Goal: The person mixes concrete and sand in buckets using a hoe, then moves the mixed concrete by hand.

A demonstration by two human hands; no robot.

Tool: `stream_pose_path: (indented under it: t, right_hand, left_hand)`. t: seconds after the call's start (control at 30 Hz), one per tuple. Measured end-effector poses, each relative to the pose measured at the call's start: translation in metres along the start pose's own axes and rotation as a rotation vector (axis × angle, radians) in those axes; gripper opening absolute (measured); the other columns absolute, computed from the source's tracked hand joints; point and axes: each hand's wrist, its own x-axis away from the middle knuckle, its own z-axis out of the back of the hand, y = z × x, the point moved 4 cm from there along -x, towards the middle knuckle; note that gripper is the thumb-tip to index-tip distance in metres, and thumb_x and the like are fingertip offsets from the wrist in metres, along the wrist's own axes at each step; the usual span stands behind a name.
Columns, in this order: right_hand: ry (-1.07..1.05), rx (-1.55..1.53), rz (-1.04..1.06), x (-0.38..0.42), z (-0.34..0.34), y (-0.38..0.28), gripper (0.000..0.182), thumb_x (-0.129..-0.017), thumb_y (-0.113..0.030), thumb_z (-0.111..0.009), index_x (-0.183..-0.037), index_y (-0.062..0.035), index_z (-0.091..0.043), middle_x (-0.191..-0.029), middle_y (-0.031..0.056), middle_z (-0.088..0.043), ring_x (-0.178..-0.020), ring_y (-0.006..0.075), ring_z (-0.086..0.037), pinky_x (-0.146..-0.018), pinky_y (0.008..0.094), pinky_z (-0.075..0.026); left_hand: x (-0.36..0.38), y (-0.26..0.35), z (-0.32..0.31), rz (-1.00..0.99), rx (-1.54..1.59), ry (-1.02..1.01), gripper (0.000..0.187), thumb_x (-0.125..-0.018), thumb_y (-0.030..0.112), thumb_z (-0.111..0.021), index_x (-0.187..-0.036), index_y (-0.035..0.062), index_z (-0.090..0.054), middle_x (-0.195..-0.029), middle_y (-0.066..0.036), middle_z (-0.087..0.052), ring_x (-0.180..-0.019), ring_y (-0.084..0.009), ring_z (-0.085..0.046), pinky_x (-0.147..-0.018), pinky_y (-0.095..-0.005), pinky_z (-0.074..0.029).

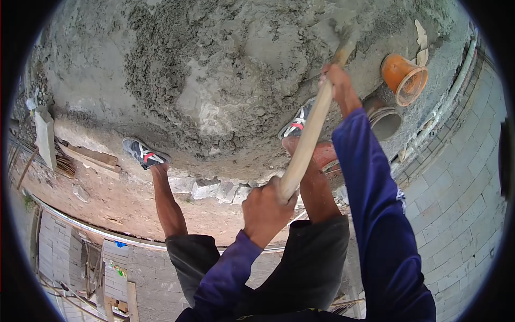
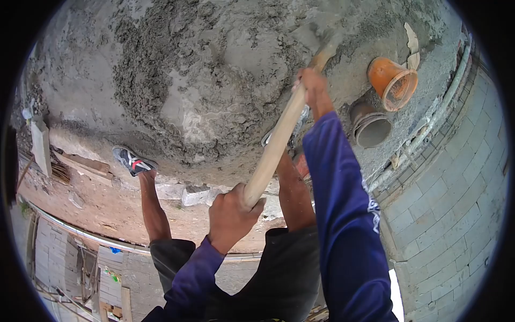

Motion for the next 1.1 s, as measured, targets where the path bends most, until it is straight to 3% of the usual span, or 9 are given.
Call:
stream_pose_path:
  t: [0.1, 0.37, 0.43, 0.6, 0.7, 0.77, 0.97, 1.0, 1.1]
  right_hand:
    - [0.111, -0.147, -0.143, 0.070, -0.056, 0.096, 0.008, -0.084, -0.003, -0.058, -0.085, 0.0018, -0.052, -0.064, 0.0100, -0.051, -0.045, 0.0210, -0.050, -0.040, 0.0381, -0.046]
    - [0.195, -0.325, -0.137, 0.246, -0.199, 0.166, 0.018, -0.081, 0.000, -0.061, -0.091, -0.0010, -0.046, -0.068, 0.0087, -0.051, -0.045, 0.0189, -0.049, -0.041, 0.0363, -0.046]
    - [0.112, -0.369, -0.037, 0.276, -0.220, 0.160, 0.045, -0.084, 0.001, -0.059, -0.120, -0.0067, -0.032, -0.072, 0.0087, -0.051, -0.045, 0.0181, -0.050, -0.039, 0.0356, -0.045]
    - [0.022, -0.246, 0.208, 0.281, -0.218, 0.046, 0.041, -0.081, 0.003, -0.058, -0.115, -0.0031, -0.036, -0.071, 0.0086, -0.050, -0.044, 0.0176, -0.050, -0.039, 0.0349, -0.046]
    - [-0.011, 0.014, 0.444, 0.203, -0.228, -0.038, 0.019, -0.080, 0.001, -0.058, -0.093, 0.0074, -0.046, -0.066, 0.0093, -0.053, -0.043, 0.0161, -0.051, -0.038, 0.0337, -0.045]
    - [-0.068, 0.189, 0.427, 0.138, -0.245, -0.058, 0.023, -0.080, -0.002, -0.060, -0.096, 0.0111, -0.049, -0.068, 0.0099, -0.055, -0.045, 0.0171, -0.053, -0.040, 0.0329, -0.046]
    - [-0.142, 0.526, 0.109, 0.128, -0.233, 0.095, 0.025, -0.080, -0.005, -0.065, -0.098, 0.0082, -0.054, -0.066, 0.0087, -0.056, -0.048, 0.0173, -0.054, -0.041, 0.0339, -0.047]
    - [-0.156, 0.529, 0.091, 0.142, -0.222, 0.110, 0.021, -0.080, -0.006, -0.065, -0.094, 0.0050, -0.053, -0.066, 0.0078, -0.055, -0.048, 0.0160, -0.054, -0.041, 0.0330, -0.046]
    - [-0.178, 0.517, 0.121, 0.181, -0.176, 0.150, 0.028, -0.080, -0.011, -0.065, -0.099, 0.0049, -0.053, -0.064, 0.0099, -0.058, -0.047, 0.0186, -0.058, -0.040, 0.0342, -0.046]
  left_hand:
    - [0.050, -0.090, 0.049, 0.010, -0.166, -0.032, 0.030, -0.077, 0.032, -0.076, -0.088, 0.0079, -0.062, -0.070, -0.017, -0.067, -0.066, -0.0380, -0.068, -0.061, -0.0481, -0.055]
    - [0.093, -0.325, 0.159, -0.092, -0.173, 0.043, 0.027, -0.068, 0.028, -0.083, -0.076, 0.0082, -0.066, -0.070, -0.016, -0.069, -0.068, -0.0364, -0.069, -0.062, -0.0439, -0.056]
    - [0.103, -0.359, 0.170, -0.081, -0.200, 0.041, 0.025, -0.067, 0.026, -0.083, -0.077, 0.0082, -0.068, -0.071, -0.015, -0.069, -0.067, -0.0353, -0.069, -0.062, -0.0430, -0.056]
    - [0.081, -0.281, 0.119, -0.174, 0.114, 0.134, 0.025, -0.075, 0.024, -0.080, -0.085, 0.0049, -0.067, -0.073, -0.019, -0.068, -0.069, -0.0367, -0.069, -0.063, -0.0445, -0.055]
    - [0.021, -0.189, 0.082, -0.189, 0.333, 0.057, 0.038, -0.079, 0.038, -0.077, -0.089, 0.0021, -0.067, -0.075, -0.022, -0.068, -0.073, -0.0402, -0.068, -0.066, -0.0453, -0.054]
    - [-0.006, -0.148, 0.068, -0.167, 0.487, 0.181, 0.040, -0.079, 0.035, -0.081, -0.081, -0.0014, -0.064, -0.064, -0.014, -0.062, -0.054, -0.0243, -0.060, -0.057, -0.0378, -0.049]
    - [0.079, -0.149, -0.013, 0.178, 0.746, 0.128, 0.044, -0.077, 0.032, -0.084, -0.070, -0.0002, -0.056, -0.055, -0.005, -0.053, -0.049, -0.0098, -0.047, -0.048, -0.0320, -0.043]
    - [0.096, -0.151, -0.021, 0.245, 0.670, 0.061, 0.048, -0.075, 0.040, -0.082, -0.088, -0.0035, -0.068, -0.073, -0.021, -0.068, -0.065, -0.0307, -0.070, -0.063, -0.0398, -0.054]
    - [0.152, -0.174, -0.070, 0.298, 0.594, 0.027, 0.049, -0.075, 0.042, -0.080, -0.094, -0.0021, -0.070, -0.077, -0.022, -0.070, -0.070, -0.0346, -0.072, -0.065, -0.0417, -0.056]
